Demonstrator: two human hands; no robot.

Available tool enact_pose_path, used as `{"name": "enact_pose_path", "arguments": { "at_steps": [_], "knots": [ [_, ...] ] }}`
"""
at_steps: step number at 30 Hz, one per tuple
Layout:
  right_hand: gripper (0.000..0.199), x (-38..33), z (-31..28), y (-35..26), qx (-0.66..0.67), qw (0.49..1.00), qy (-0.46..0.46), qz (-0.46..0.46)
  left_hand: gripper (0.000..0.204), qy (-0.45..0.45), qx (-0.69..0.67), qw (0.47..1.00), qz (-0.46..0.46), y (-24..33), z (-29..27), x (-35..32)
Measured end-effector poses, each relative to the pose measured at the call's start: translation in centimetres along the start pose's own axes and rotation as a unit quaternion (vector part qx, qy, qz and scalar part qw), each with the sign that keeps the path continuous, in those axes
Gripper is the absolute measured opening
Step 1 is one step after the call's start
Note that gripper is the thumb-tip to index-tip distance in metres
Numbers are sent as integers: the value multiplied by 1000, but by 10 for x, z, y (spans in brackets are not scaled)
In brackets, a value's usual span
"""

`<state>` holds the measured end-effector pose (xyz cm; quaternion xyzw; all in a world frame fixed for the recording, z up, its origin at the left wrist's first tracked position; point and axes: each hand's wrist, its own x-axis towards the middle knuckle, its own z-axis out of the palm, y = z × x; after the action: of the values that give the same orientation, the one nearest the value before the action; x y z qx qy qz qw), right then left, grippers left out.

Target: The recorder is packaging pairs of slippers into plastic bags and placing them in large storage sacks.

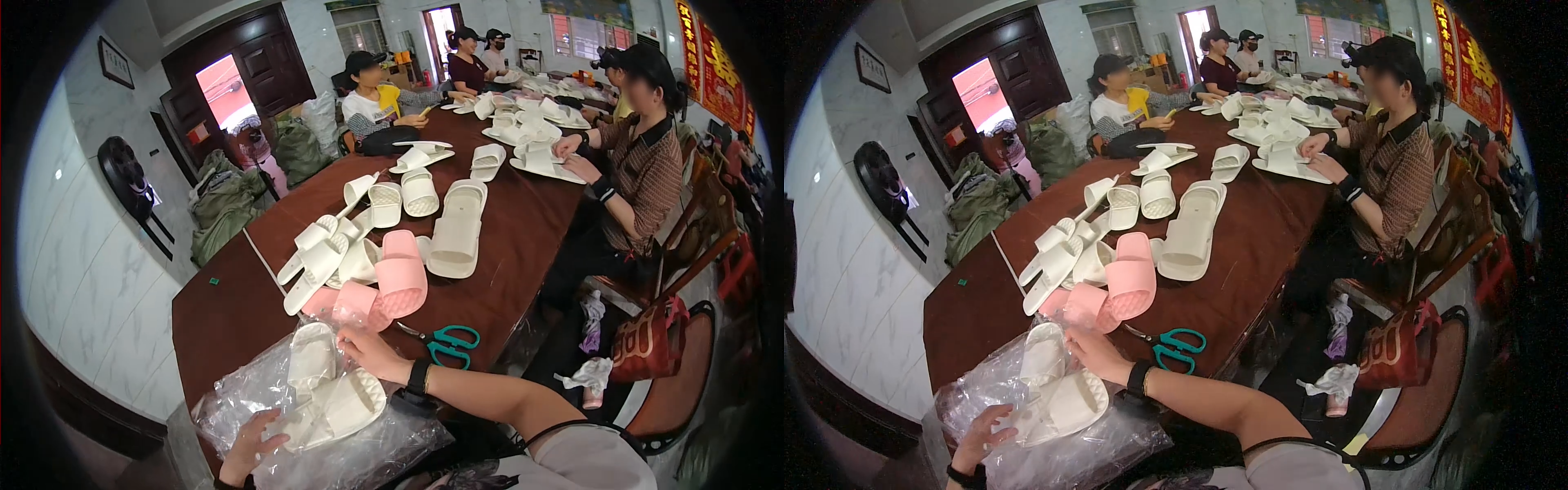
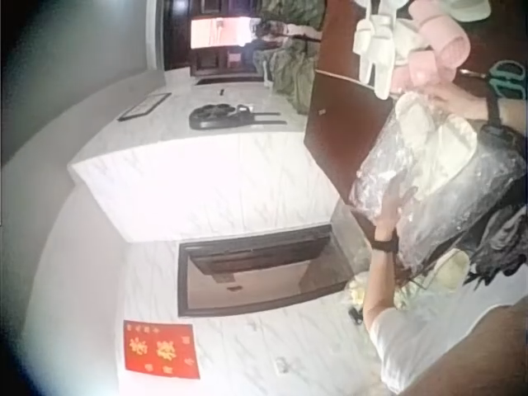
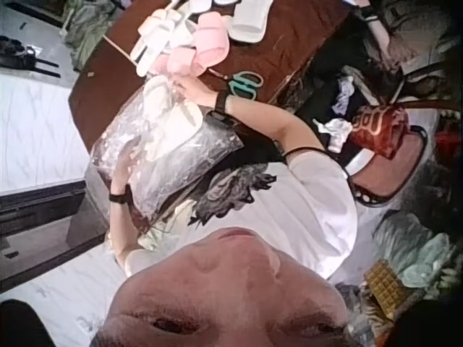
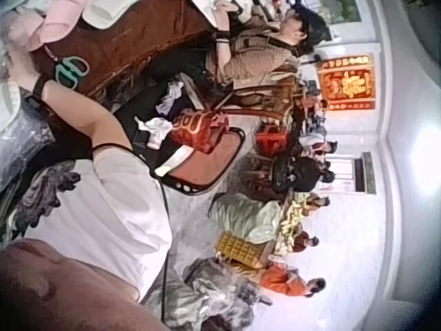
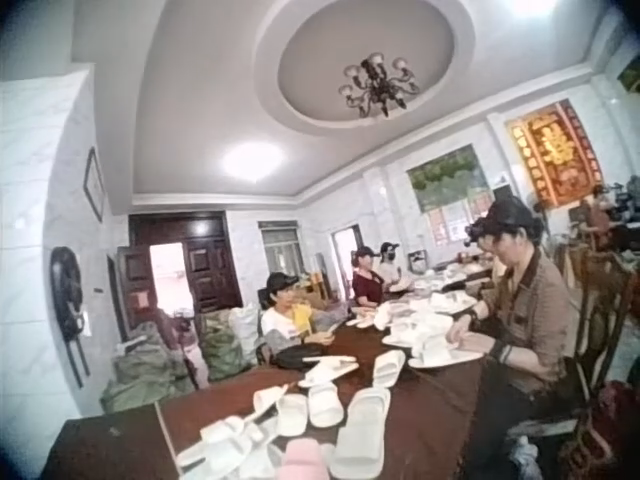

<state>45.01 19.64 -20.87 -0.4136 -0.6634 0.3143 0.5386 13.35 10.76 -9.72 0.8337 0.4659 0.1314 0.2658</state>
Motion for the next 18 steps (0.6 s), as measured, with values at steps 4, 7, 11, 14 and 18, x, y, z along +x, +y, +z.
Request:
{"name": "enact_pose_path", "arguments": {
  "at_steps": [4,7,11,14,18],
  "knots": [
    [14,-5,3,-4,17,999,-29,33,74,-50,45,993,-95,-34,20,26],
    [13,-7,0,-13,7,998,-28,52,75,-106,0,984,-141,-26,30,41],
    [13,-9,-2,-15,-4,997,-38,68,63,-63,-295,924,-234,-10,36,41],
    [14,-10,-3,-10,-14,997,-32,62,59,-66,-309,904,-287,-24,43,41],
    [16,-5,3,-14,-71,997,-3,17,59,-92,-357,889,-273,6,27,39]
  ]
}}
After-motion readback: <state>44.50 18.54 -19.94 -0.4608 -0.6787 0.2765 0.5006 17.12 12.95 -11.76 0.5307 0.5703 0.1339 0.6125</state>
